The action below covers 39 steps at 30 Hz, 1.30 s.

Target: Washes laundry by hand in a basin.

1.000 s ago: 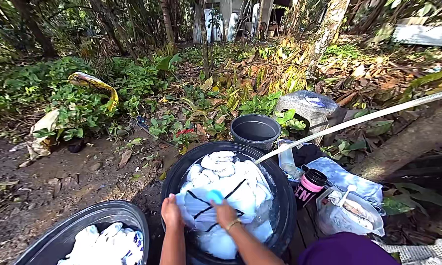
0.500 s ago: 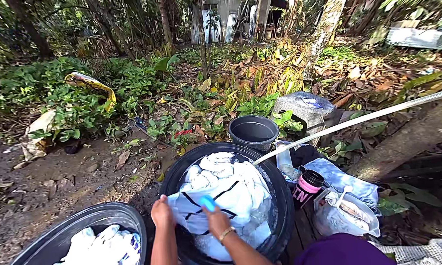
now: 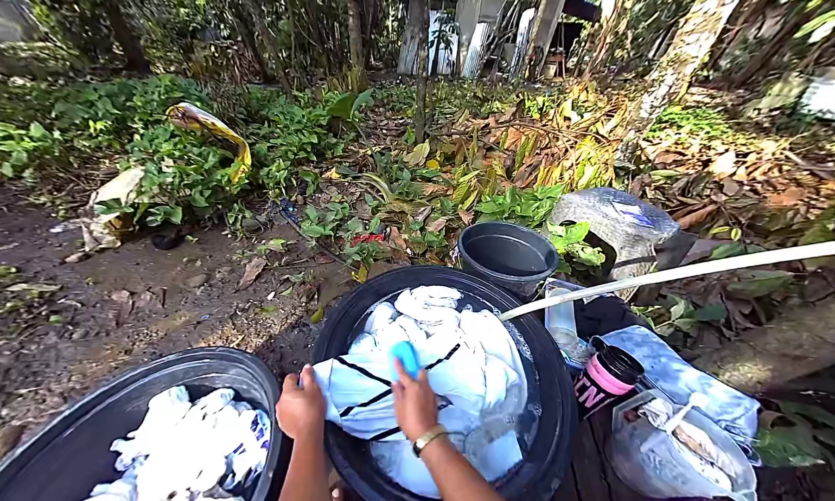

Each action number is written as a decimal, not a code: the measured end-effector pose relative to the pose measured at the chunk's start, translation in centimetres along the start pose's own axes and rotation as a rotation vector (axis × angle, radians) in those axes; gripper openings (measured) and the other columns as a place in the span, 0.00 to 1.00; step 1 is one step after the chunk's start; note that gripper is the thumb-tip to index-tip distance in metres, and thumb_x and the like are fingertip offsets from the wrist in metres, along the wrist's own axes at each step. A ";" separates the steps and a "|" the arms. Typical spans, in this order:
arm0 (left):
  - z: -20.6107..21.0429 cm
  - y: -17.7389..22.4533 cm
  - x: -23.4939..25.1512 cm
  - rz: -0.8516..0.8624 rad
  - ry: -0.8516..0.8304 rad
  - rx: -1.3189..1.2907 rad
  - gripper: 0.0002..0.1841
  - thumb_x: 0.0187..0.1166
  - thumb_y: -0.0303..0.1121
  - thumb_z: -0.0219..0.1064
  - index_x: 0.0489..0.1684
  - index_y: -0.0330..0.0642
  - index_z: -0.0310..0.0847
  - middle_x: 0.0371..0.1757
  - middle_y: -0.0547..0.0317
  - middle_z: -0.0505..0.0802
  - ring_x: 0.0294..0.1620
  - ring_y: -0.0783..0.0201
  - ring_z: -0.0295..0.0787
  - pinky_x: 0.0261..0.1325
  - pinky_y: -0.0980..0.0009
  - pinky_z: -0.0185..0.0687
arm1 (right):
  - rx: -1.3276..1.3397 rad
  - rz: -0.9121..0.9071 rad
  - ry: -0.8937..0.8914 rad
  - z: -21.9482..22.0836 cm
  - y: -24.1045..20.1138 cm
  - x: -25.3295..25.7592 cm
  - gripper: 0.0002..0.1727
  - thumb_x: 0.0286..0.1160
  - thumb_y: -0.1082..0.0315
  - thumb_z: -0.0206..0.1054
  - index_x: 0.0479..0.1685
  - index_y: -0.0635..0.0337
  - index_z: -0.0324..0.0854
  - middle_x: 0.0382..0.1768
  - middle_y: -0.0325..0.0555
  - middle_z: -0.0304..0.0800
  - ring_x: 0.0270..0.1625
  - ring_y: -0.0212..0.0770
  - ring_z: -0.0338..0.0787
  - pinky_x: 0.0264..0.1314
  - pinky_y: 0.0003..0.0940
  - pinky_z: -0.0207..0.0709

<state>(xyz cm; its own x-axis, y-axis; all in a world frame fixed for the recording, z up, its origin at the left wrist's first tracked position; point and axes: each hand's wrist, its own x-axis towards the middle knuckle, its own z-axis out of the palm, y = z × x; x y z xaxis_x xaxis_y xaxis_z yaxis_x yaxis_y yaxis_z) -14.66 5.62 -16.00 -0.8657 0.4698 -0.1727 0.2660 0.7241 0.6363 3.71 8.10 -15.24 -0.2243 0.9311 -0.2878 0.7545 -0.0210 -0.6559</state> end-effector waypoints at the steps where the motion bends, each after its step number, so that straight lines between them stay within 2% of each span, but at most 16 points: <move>1: 0.0 0.0 0.1 -0.011 -0.006 -0.001 0.26 0.93 0.50 0.54 0.58 0.33 0.86 0.54 0.27 0.92 0.63 0.29 0.87 0.62 0.29 0.76 | 0.044 -0.119 -0.031 1.6 -2.1 -0.9 0.28 0.87 0.64 0.59 0.88 0.43 0.71 0.73 0.71 0.78 0.67 0.63 0.87 0.69 0.55 0.82; 3: -0.1 0.1 0.2 -0.040 -0.023 0.027 0.26 0.93 0.51 0.52 0.59 0.36 0.86 0.55 0.29 0.92 0.63 0.30 0.88 0.61 0.30 0.77 | 0.031 -0.255 -0.147 4.6 -4.2 -1.7 0.28 0.88 0.63 0.58 0.87 0.39 0.72 0.71 0.71 0.79 0.65 0.63 0.88 0.68 0.56 0.82; 6: -0.5 0.7 0.2 -0.070 -0.053 0.117 0.26 0.94 0.52 0.48 0.65 0.40 0.84 0.58 0.31 0.92 0.65 0.32 0.88 0.62 0.31 0.78 | -0.259 -0.191 -0.200 5.7 0.4 1.1 0.31 0.88 0.67 0.53 0.90 0.34 0.67 0.75 0.73 0.76 0.62 0.67 0.90 0.63 0.60 0.85; 11: -0.3 1.3 -0.1 -0.066 -0.068 0.178 0.26 0.95 0.52 0.45 0.67 0.43 0.83 0.59 0.33 0.92 0.65 0.34 0.89 0.61 0.32 0.79 | -0.459 0.197 -0.043 -3.3 11.3 5.3 0.32 0.88 0.66 0.53 0.93 0.35 0.62 0.80 0.73 0.71 0.68 0.71 0.86 0.67 0.64 0.81; 15: 0.0 1.5 0.0 -0.052 -0.053 0.200 0.26 0.95 0.52 0.45 0.66 0.43 0.83 0.55 0.35 0.94 0.62 0.35 0.90 0.58 0.34 0.81 | -0.352 0.389 0.100 -5.6 10.4 5.9 0.30 0.91 0.65 0.50 0.92 0.39 0.62 0.80 0.70 0.71 0.70 0.65 0.86 0.69 0.58 0.81; 17: 0.1 1.6 0.0 -0.036 -0.056 0.223 0.26 0.96 0.51 0.44 0.66 0.41 0.81 0.55 0.34 0.93 0.62 0.34 0.90 0.58 0.35 0.81 | -0.282 0.249 0.111 -4.6 6.2 5.0 0.29 0.90 0.66 0.52 0.91 0.43 0.65 0.78 0.73 0.73 0.68 0.67 0.87 0.67 0.59 0.82; 19: 0.3 1.7 0.0 -0.028 -0.056 0.236 0.26 0.96 0.50 0.44 0.66 0.40 0.81 0.55 0.33 0.93 0.62 0.34 0.90 0.58 0.35 0.81 | -0.244 -0.047 0.011 -1.5 0.9 3.3 0.28 0.88 0.66 0.54 0.88 0.43 0.70 0.75 0.72 0.78 0.63 0.66 0.90 0.65 0.58 0.84; 21: 0.4 1.7 -0.1 -0.029 -0.053 0.235 0.26 0.96 0.50 0.43 0.66 0.40 0.81 0.55 0.33 0.93 0.62 0.34 0.90 0.59 0.35 0.81 | -0.282 -0.293 -0.151 1.9 -2.6 3.0 0.28 0.88 0.65 0.54 0.86 0.35 0.73 0.73 0.69 0.80 0.62 0.64 0.90 0.63 0.58 0.84; 22: 0.4 1.6 -0.2 -0.033 -0.060 0.234 0.26 0.96 0.51 0.43 0.67 0.41 0.81 0.56 0.33 0.93 0.63 0.34 0.90 0.59 0.34 0.81 | -0.352 -0.323 -0.230 2.9 -2.8 3.5 0.29 0.88 0.65 0.53 0.88 0.32 0.70 0.74 0.69 0.78 0.63 0.65 0.89 0.64 0.60 0.82; 24: 0.1 1.6 -0.1 -0.037 -0.069 0.224 0.27 0.96 0.51 0.44 0.68 0.40 0.81 0.57 0.32 0.92 0.64 0.34 0.89 0.60 0.34 0.81 | -0.469 -0.221 -0.230 2.0 0.0 6.3 0.31 0.87 0.68 0.54 0.90 0.35 0.68 0.77 0.72 0.75 0.65 0.70 0.88 0.64 0.65 0.82; 28: 0.0 1.7 -0.1 -0.040 -0.079 0.223 0.27 0.96 0.52 0.44 0.65 0.40 0.82 0.56 0.34 0.93 0.63 0.35 0.90 0.59 0.34 0.80 | -0.588 0.190 -0.059 -6.7 10.8 9.8 0.32 0.89 0.68 0.49 0.92 0.39 0.62 0.80 0.73 0.71 0.69 0.70 0.85 0.67 0.64 0.80; 30: 0.2 1.8 -0.3 -0.043 -0.084 0.208 0.27 0.96 0.52 0.43 0.64 0.40 0.82 0.56 0.34 0.93 0.63 0.35 0.90 0.59 0.34 0.80 | -0.571 0.351 0.031 -9.2 12.9 9.8 0.30 0.91 0.67 0.47 0.92 0.38 0.62 0.80 0.69 0.72 0.71 0.67 0.85 0.69 0.59 0.81; 32: 0.1 1.9 -0.3 -0.044 -0.074 0.197 0.27 0.96 0.51 0.44 0.64 0.40 0.82 0.56 0.33 0.93 0.64 0.34 0.89 0.60 0.34 0.80 | -0.486 0.405 0.115 -9.4 11.6 9.8 0.29 0.92 0.66 0.46 0.92 0.41 0.62 0.80 0.70 0.72 0.72 0.66 0.85 0.70 0.58 0.80; 35: 0.1 1.5 -0.3 -0.032 -0.058 0.213 0.26 0.96 0.51 0.44 0.65 0.40 0.82 0.56 0.32 0.93 0.63 0.33 0.89 0.59 0.34 0.80 | -0.369 0.089 0.088 -5.7 4.6 7.2 0.28 0.91 0.67 0.50 0.90 0.48 0.67 0.76 0.73 0.75 0.66 0.69 0.88 0.67 0.61 0.81; 37: 0.4 1.6 -0.2 -0.022 -0.059 0.207 0.26 0.96 0.51 0.44 0.65 0.40 0.82 0.56 0.32 0.92 0.64 0.33 0.89 0.60 0.33 0.80 | -0.343 -0.205 -0.070 -1.4 -1.0 4.9 0.28 0.89 0.67 0.52 0.88 0.41 0.71 0.75 0.70 0.78 0.62 0.66 0.90 0.63 0.59 0.84; 39: 0.3 1.6 -0.2 -0.027 -0.053 0.195 0.27 0.96 0.50 0.44 0.66 0.39 0.82 0.57 0.31 0.92 0.64 0.32 0.89 0.60 0.33 0.80 | -0.382 -0.351 -0.228 2.2 -3.4 3.9 0.30 0.88 0.67 0.52 0.89 0.33 0.69 0.74 0.70 0.77 0.61 0.65 0.90 0.62 0.60 0.83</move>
<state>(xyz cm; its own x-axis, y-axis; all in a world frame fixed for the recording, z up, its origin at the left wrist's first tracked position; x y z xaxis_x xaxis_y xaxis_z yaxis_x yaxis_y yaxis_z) -13.95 6.87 -15.21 -0.8514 0.4711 -0.2307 0.3246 0.8186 0.4739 -1.08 11.01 -15.62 -0.5979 0.7550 -0.2692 0.7704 0.4486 -0.4531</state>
